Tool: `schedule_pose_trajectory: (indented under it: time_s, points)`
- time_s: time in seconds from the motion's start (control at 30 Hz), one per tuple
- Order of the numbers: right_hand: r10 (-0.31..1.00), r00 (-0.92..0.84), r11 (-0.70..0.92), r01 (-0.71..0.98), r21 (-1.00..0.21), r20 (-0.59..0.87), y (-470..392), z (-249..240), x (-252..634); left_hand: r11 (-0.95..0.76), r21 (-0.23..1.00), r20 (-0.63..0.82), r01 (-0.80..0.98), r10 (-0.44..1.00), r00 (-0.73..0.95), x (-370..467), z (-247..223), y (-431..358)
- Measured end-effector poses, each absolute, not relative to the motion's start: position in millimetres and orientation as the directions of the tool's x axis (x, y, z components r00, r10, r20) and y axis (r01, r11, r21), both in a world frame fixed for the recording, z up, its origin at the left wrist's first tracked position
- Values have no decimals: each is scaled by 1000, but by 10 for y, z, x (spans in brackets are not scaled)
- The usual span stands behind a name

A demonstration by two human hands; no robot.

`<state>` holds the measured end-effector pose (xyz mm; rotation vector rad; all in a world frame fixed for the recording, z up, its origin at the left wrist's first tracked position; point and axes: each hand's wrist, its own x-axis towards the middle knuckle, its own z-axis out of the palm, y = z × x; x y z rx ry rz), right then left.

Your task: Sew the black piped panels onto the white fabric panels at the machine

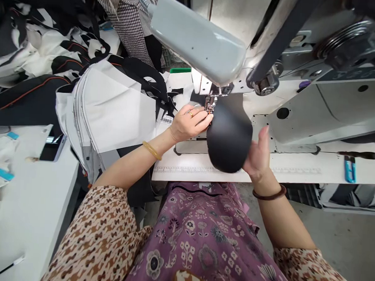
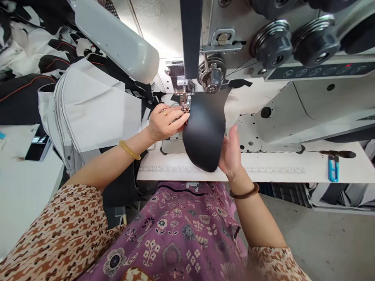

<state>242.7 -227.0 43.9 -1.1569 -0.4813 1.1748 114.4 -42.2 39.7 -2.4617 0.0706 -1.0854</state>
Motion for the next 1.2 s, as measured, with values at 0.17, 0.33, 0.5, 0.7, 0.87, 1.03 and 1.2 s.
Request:
schedule_pose_trajectory:
  time_s: [0.17,0.33,0.5,0.7,0.87,1.03,1.2]
  points:
    - [754,557,-33,-497,-867,-348,-2250,350,2465,-941,-322,658,106,-142,740,1124,347,-395]
    - [708,625,-23,-446,-895,-330,-2151,364,2537,-996,7,529,89,79,845,1114,316,-358]
    - [718,640,-31,-361,-932,-272,-2066,403,2582,-997,12,492,75,71,868,1119,336,-331]
    - [741,649,17,-273,-962,-171,-1927,403,2665,-996,60,482,59,81,872,1118,363,-346]
    - [754,650,-6,-136,-991,-94,-1802,434,2798,-998,24,544,65,68,837,1054,324,-437]
    - [779,625,-35,-48,-998,-57,-1741,462,2874,-994,64,641,84,106,761,785,175,-672]
    - [788,614,-43,-24,-999,-49,-1707,432,2936,-962,4,715,274,194,671,318,-4,-963]
